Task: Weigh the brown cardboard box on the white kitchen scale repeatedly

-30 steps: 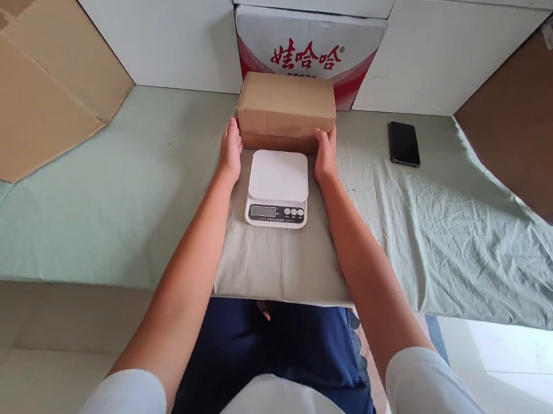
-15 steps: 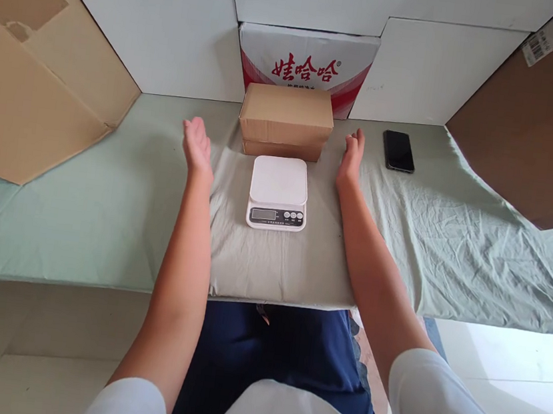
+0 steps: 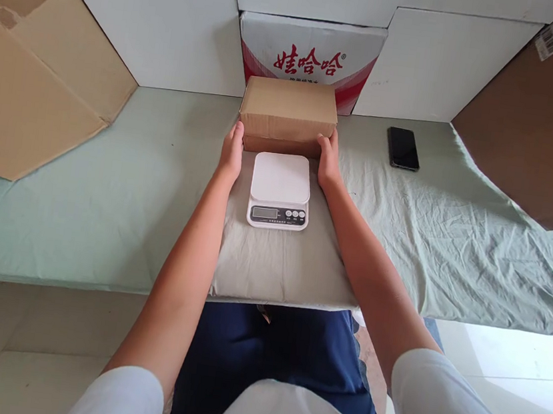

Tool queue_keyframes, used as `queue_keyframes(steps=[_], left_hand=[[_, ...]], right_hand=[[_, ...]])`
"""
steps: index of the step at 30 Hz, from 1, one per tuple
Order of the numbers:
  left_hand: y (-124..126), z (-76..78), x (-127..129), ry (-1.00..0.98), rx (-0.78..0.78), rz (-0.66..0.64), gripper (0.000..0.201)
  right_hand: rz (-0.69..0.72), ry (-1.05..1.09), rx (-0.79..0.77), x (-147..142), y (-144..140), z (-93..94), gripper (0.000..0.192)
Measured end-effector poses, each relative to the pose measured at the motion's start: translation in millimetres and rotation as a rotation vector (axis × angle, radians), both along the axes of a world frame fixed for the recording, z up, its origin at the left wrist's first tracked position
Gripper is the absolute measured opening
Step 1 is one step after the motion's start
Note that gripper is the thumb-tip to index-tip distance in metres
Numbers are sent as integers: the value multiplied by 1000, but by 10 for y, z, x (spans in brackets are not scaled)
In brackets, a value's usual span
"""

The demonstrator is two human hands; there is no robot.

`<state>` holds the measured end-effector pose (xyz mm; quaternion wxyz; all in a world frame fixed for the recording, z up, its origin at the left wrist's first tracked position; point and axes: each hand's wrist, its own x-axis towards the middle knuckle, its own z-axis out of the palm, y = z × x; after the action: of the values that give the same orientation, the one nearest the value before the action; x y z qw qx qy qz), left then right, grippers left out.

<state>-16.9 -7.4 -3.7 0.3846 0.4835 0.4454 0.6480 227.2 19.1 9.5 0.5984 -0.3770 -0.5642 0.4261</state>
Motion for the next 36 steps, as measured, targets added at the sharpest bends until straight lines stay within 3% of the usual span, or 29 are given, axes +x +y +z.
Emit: queue_keyframes(steps=[8,12,17,21,25,28,31,36], left_hand=[[-32,-22,27,29,13,15,76],[-69,76,69,27,11,8,76],[-244,411,57,90,124,16,79],[-732,541,119,127,215,0,75],[-1350,442,279,138,219,-47,70],[-1675,369,352,143,175,-63,74],[-1818,347,356,155,147,-46,77],[-1801,325,328,166,153,-30,77]], right_hand=[[1,-19,-8,-17,-13,9,58],[-11,-58,29,-15,1,19,65],[-26,-113,155,31,-165,392,73],[-7,-127,211,138,-644,630,71],[-21,-101,161,286,-1268,445,75],[-57,-107,143,357,-1568,255,68],[-60,-134,167,366,-1641,190,62],[-23,-121,141,336,-1587,238,67]])
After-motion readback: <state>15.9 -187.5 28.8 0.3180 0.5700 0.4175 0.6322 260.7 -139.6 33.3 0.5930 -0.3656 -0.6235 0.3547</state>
